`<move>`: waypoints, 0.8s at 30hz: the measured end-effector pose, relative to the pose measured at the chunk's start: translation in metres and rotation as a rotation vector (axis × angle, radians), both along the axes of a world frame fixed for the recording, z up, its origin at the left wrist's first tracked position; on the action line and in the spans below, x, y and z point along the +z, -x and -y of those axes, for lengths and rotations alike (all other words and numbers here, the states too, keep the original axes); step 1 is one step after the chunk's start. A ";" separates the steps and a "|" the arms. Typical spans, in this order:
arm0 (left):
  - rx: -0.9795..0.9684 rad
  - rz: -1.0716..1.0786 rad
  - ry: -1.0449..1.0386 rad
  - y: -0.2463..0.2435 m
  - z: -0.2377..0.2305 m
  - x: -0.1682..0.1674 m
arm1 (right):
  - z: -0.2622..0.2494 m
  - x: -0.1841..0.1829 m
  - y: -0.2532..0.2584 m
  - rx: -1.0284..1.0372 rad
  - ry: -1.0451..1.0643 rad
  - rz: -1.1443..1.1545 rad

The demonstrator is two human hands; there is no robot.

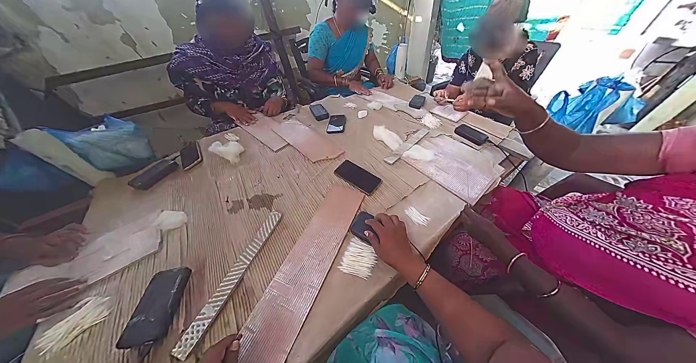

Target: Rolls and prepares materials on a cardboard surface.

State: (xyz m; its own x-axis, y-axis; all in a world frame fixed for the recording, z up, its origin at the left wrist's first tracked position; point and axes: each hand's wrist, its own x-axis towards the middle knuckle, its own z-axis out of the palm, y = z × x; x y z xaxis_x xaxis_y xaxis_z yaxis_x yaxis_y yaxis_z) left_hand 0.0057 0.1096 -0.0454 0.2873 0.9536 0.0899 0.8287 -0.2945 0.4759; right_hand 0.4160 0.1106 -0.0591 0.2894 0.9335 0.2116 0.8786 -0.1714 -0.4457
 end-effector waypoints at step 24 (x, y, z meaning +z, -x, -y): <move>-0.171 0.025 -0.457 -0.088 -0.064 -0.048 | -0.002 -0.015 0.003 -0.016 -0.146 0.086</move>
